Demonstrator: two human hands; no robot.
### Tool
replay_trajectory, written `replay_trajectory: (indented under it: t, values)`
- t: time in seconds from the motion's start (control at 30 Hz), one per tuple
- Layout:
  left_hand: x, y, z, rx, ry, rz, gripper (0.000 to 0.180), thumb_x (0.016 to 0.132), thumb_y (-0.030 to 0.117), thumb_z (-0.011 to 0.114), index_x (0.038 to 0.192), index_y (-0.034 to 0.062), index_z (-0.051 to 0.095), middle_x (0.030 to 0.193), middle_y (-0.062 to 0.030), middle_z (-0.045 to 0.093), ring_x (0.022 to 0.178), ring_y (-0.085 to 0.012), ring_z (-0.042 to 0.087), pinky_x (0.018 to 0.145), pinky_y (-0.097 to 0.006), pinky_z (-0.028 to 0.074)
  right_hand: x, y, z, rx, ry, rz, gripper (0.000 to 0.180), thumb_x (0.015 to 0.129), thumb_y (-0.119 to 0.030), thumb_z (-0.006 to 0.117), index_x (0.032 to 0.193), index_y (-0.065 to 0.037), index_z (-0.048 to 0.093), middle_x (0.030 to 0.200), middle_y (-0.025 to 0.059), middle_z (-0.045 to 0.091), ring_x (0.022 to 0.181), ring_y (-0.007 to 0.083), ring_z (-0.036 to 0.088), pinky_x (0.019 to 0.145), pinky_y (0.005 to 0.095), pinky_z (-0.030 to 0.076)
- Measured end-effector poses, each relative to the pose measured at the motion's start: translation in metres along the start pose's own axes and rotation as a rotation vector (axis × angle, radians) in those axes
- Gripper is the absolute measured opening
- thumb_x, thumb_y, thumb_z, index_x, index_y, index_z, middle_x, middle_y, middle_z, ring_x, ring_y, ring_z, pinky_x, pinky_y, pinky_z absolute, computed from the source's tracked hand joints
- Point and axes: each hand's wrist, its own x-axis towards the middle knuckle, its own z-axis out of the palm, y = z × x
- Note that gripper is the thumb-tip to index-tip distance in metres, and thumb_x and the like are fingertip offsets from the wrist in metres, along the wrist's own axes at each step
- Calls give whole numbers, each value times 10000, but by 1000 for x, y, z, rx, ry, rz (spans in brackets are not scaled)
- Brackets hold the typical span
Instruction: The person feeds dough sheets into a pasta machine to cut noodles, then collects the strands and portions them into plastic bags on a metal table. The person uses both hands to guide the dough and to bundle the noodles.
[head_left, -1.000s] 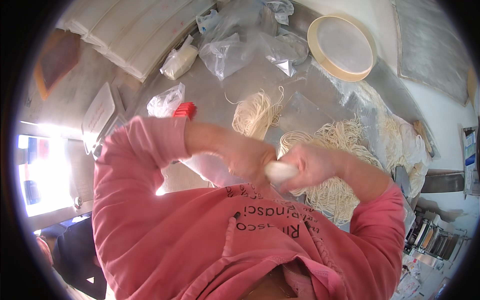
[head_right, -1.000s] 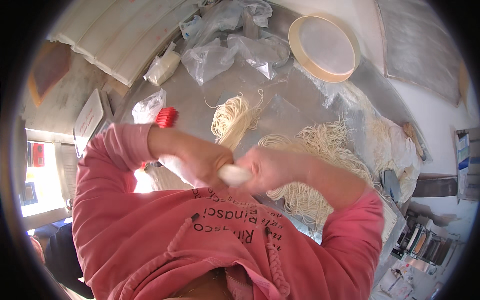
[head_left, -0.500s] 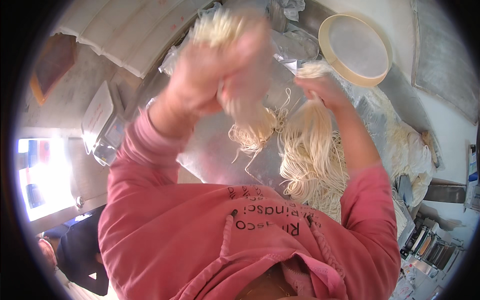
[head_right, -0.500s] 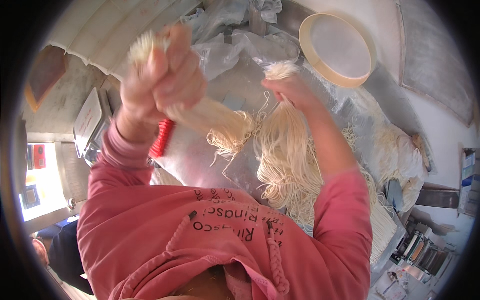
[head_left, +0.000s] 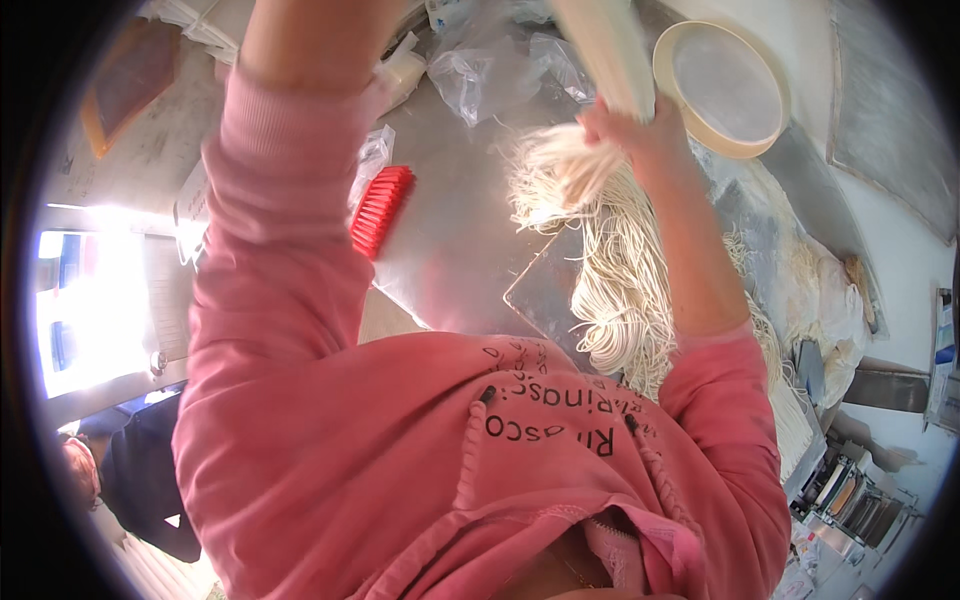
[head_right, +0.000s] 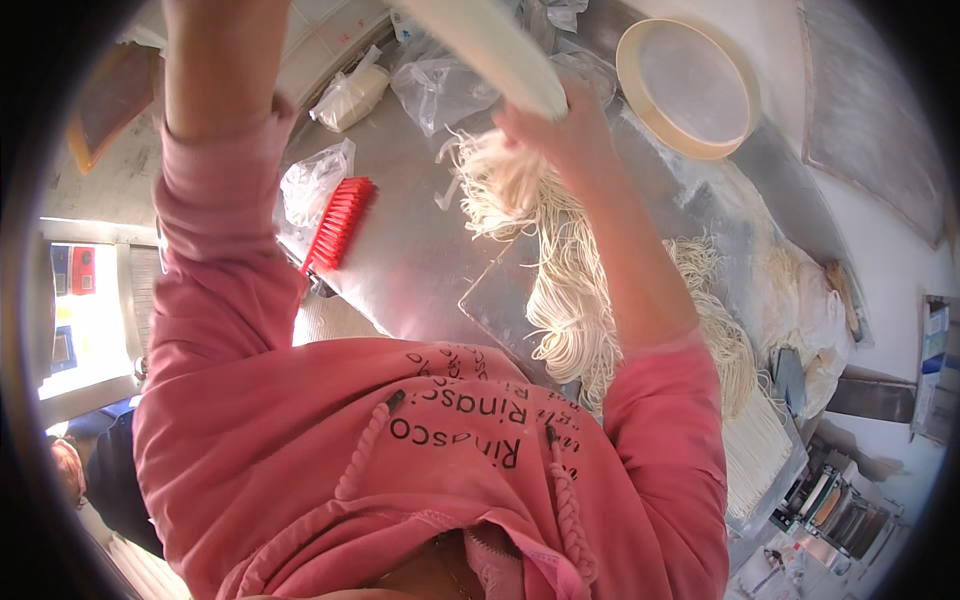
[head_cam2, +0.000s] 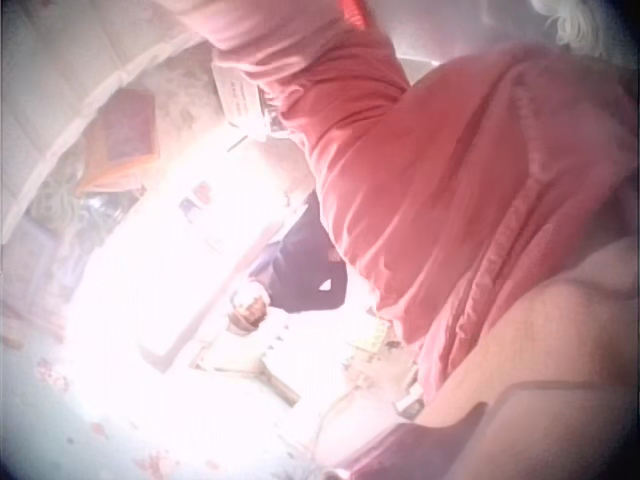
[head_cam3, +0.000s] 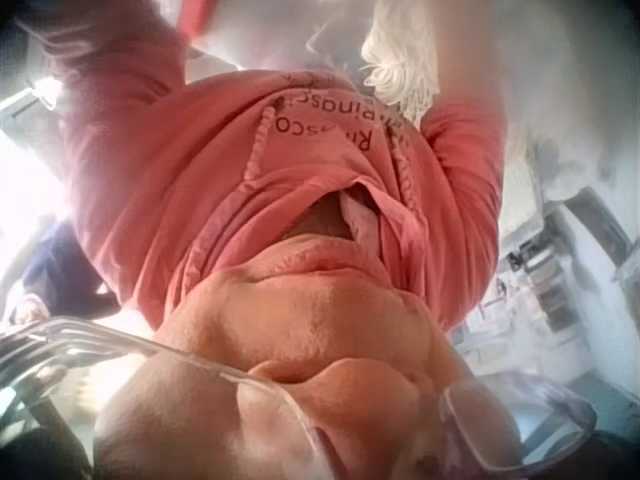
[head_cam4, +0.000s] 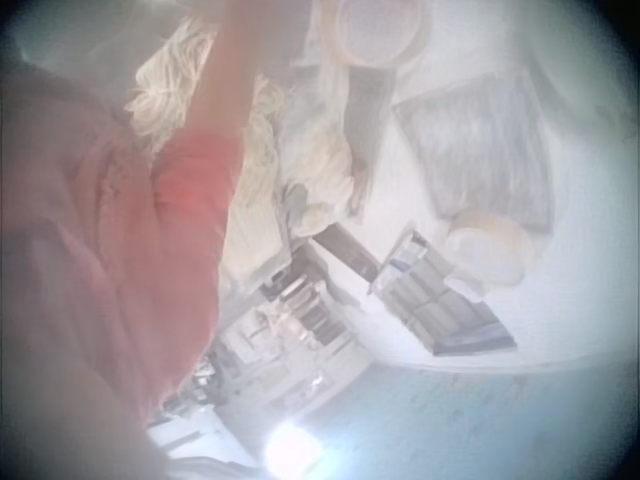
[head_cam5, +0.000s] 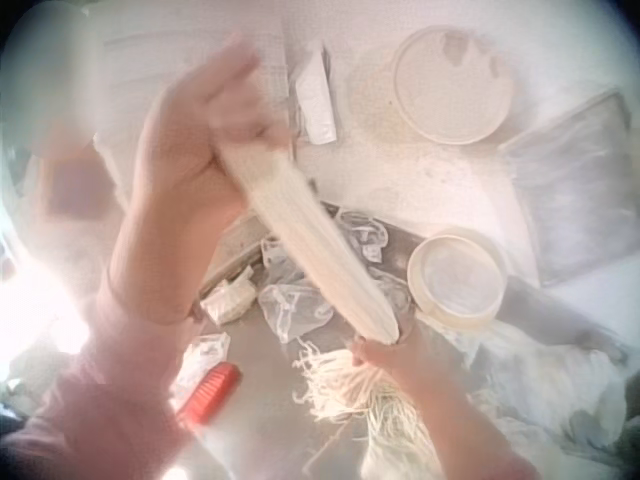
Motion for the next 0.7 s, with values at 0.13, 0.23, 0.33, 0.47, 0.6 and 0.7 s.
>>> replay_trajectory:
  t: [0.13, 0.23, 0.33, 0.47, 0.6, 0.7]
  values:
    - [-133, -57, -50, 454, 447, -617, 431, 782, 212, 680, 1132, -9, 560, 908, -111, 633, 759, -231, 611, 665, -348, 507, -40, 74, -39, -172, -48, 315, 283, 712, -102, 692, 966, 11, 638, 722, 61, 628, 633, 137, 588, 626, 298, 467]
    - [-218, -125, -15, 1339, -177, -1018, 775, 629, 338, 814, 1277, 69, 484, 1211, -151, 550, 1090, -322, 535, 931, -403, 430, -39, 116, -27, -801, -275, 389, 271, 705, -117, 650, 947, 6, 654, 791, 131, 661, 695, 236, 635, 673, 347, 486]
    - [-244, -166, 42, 1026, -340, -76, 933, 597, 386, 816, 1345, 67, 358, 1135, -197, 577, 1095, -346, 534, 908, -424, 449, -20, 112, 4, -1194, -496, 296, 243, 680, -119, 610, 883, -1, 670, 867, 204, 653, 800, 341, 636, 723, 409, 493]
    - [-206, -164, 57, 580, -304, -800, 835, 561, 327, 840, 1265, 76, 468, 1230, -149, 540, 1037, -328, 565, 889, -365, 457, 8, 47, 26, -1380, -477, 308, 206, 662, -94, 647, 837, 9, 682, 856, 196, 662, 833, 318, 655, 706, 397, 513]
    - [-180, -140, 51, 767, -587, -992, 552, 532, 311, 856, 954, 22, 646, 826, -130, 657, 803, -329, 619, 720, -347, 496, 5, 18, 38, -1522, -667, 350, 224, 677, -110, 656, 881, -24, 691, 875, 171, 671, 820, 315, 658, 705, 414, 512]
    - [-180, -123, 34, 613, -724, -1139, 378, 627, 278, 818, 843, 2, 675, 643, -94, 632, 589, -241, 599, 546, -318, 474, -4, 31, 38, -1343, -814, 248, 225, 705, -170, 655, 858, -7, 682, 863, 144, 685, 775, 299, 661, 682, 404, 510]
